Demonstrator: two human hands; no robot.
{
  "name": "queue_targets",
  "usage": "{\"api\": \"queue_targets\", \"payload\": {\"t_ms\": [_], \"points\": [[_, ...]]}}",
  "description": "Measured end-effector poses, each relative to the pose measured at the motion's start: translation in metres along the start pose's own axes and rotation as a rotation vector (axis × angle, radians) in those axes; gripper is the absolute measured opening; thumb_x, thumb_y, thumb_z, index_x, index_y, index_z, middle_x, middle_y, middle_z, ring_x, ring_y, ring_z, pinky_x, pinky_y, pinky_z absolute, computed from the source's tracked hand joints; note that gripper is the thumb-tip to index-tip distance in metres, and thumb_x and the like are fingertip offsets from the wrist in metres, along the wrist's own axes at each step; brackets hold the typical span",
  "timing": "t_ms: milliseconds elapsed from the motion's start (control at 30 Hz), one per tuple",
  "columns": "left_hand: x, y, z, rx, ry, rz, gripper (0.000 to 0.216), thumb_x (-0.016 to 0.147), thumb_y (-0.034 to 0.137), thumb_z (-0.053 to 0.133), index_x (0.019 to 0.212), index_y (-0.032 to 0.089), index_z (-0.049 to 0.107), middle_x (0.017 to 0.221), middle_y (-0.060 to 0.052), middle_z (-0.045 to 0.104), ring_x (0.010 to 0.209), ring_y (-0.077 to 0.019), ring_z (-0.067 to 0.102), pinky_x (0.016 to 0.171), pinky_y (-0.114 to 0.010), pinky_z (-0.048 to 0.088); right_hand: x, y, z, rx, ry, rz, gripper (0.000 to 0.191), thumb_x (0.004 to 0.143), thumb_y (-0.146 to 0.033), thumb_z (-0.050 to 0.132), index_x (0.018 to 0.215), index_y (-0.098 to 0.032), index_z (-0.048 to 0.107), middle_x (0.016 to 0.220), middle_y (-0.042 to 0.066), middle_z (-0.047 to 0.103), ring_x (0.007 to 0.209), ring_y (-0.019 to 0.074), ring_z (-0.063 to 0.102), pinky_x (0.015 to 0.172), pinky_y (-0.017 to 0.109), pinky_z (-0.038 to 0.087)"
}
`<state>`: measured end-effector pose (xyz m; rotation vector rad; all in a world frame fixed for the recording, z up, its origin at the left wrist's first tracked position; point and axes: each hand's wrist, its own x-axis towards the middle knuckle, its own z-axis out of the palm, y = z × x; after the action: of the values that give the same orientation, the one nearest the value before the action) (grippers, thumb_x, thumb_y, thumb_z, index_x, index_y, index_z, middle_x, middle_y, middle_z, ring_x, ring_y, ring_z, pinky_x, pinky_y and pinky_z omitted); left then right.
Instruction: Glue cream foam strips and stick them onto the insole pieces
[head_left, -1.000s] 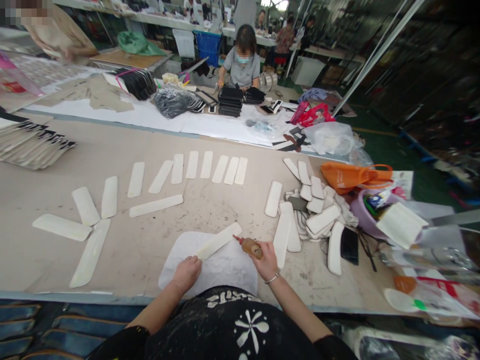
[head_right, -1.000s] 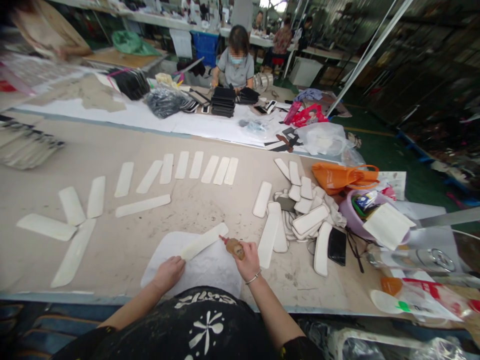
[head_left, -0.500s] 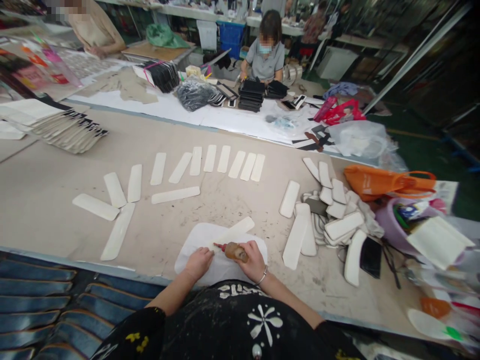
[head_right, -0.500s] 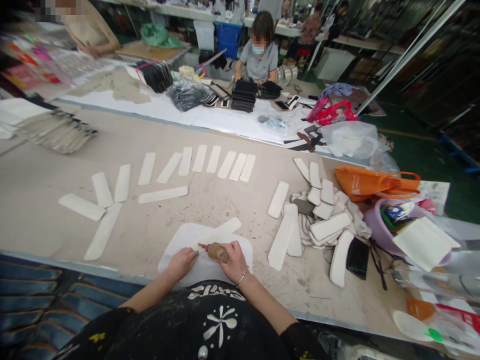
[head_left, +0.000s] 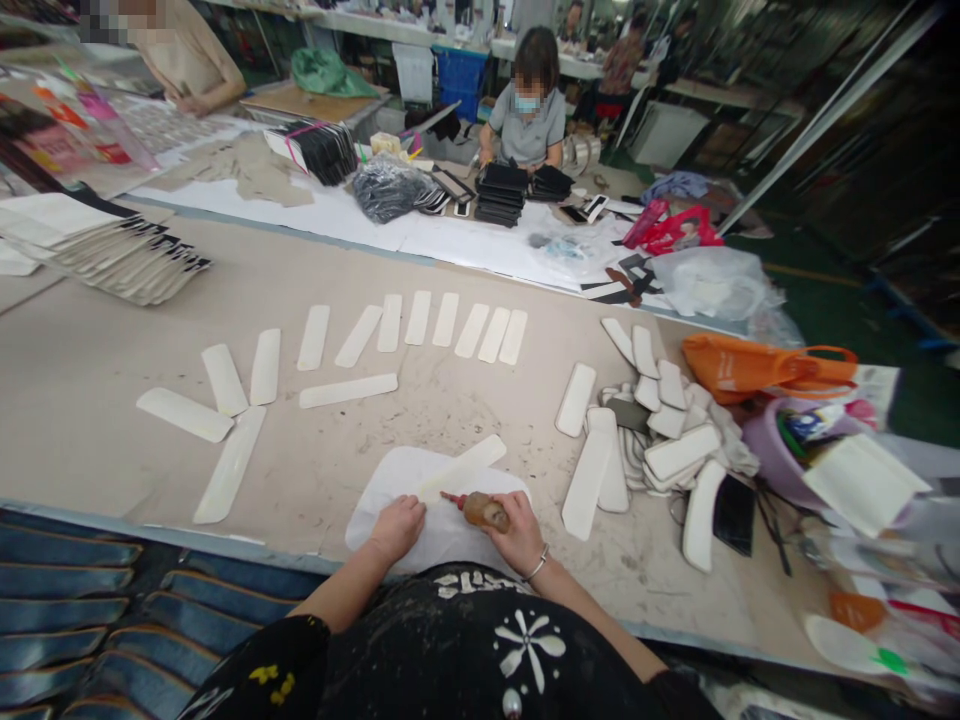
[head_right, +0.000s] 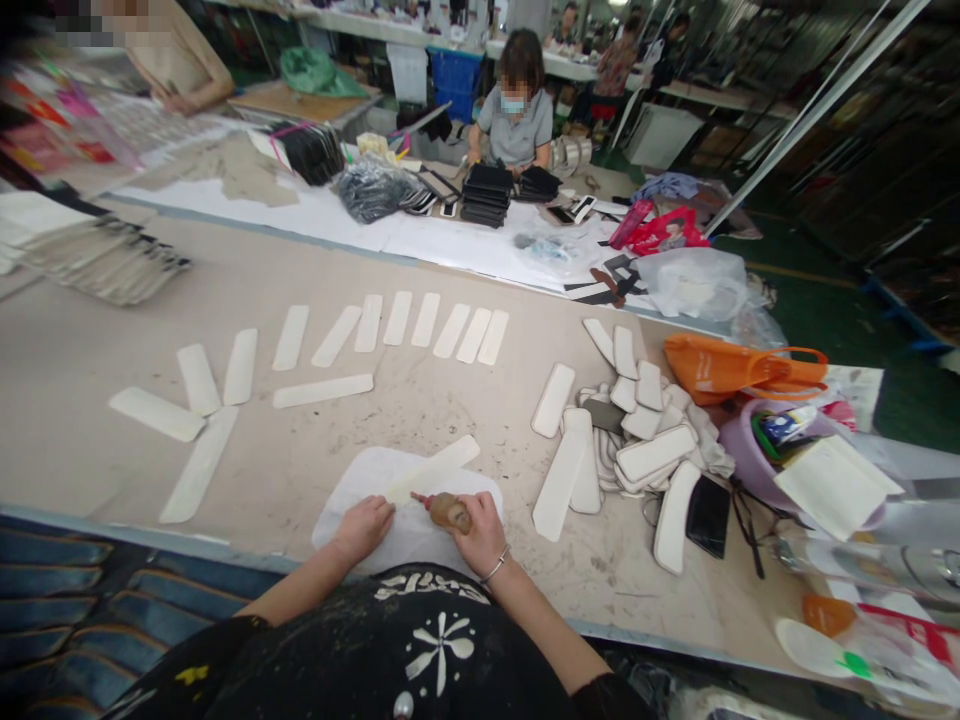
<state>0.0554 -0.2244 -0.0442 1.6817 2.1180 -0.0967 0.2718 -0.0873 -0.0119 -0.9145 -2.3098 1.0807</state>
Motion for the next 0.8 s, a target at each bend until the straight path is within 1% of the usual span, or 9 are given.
{"api": "queue_targets", "payload": {"t_ms": [133,233,333,500,633,733,800], "points": [[0.003,0.000,0.002,0.010,-0.002,0.006,0.025,0.088,0.021,0.036,0.088,0.016,0.060,0.093,-0.010,0.059,0.095,-0.0219,0.052,0.082,-0.034,0.042,0.003,0.015,-0.019,-0.063,0.129,0.058,0.037,0.067,-0.017,0.066,0.102,-0.019,0.058,0.091,0.005,0.052,0.088,0.0221,0.052,0.079,0.038,0.048],[0.006,0.000,0.004,0.032,0.005,0.007,0.024,0.088,0.021,0.036,0.087,0.016,0.060,0.093,-0.010,0.060,0.094,-0.0223,0.053,0.081,-0.034,0.043,0.009,0.031,-0.033,-0.120,0.235,0.119,0.036,0.068,-0.021,0.066,0.103,-0.014,0.057,0.093,0.007,0.053,0.089,0.0233,0.051,0.082,0.040,0.047],[0.006,0.002,0.003,0.052,0.010,0.008,0.024,0.088,0.021,0.037,0.086,0.015,0.060,0.092,-0.010,0.060,0.094,-0.0227,0.053,0.079,-0.033,0.044,0.014,0.043,-0.043,-0.158,0.295,0.179,0.032,0.070,-0.024,0.064,0.099,-0.011,0.058,0.091,0.009,0.054,0.087,0.0237,0.050,0.080,0.041,0.046],[0.009,0.005,0.000,0.046,0.017,-0.008,0.022,0.087,0.021,0.037,0.086,0.016,0.059,0.092,-0.010,0.059,0.093,-0.0219,0.053,0.080,-0.033,0.044,0.013,0.046,-0.044,-0.164,0.313,0.208,0.028,0.070,-0.025,0.063,0.096,-0.013,0.059,0.092,0.008,0.054,0.087,0.0240,0.050,0.080,0.042,0.046],[0.009,0.003,-0.003,0.021,-0.004,-0.021,0.024,0.088,0.021,0.035,0.089,0.016,0.058,0.093,-0.010,0.059,0.093,-0.0217,0.054,0.082,-0.033,0.043,0.005,0.041,-0.036,-0.114,0.291,0.158,0.031,0.069,-0.024,0.064,0.099,-0.016,0.060,0.091,0.008,0.055,0.088,0.0258,0.052,0.080,0.043,0.047],[0.003,-0.001,-0.007,-0.018,-0.058,0.019,0.028,0.087,0.019,0.031,0.094,0.014,0.058,0.098,-0.013,0.059,0.093,-0.0231,0.055,0.080,-0.035,0.044,-0.003,0.040,-0.032,-0.064,0.270,0.133,0.036,0.067,-0.029,0.066,0.100,-0.017,0.060,0.091,0.008,0.059,0.089,0.0281,0.055,0.082,0.048,0.047],[-0.001,-0.002,-0.010,-0.041,-0.090,0.036,0.030,0.087,0.017,0.030,0.096,0.014,0.058,0.100,-0.014,0.060,0.092,-0.0238,0.056,0.079,-0.036,0.044,-0.006,0.043,-0.033,-0.053,0.267,0.166,0.040,0.065,-0.035,0.067,0.100,-0.015,0.061,0.092,0.010,0.062,0.090,0.0312,0.057,0.082,0.052,0.047]]}}
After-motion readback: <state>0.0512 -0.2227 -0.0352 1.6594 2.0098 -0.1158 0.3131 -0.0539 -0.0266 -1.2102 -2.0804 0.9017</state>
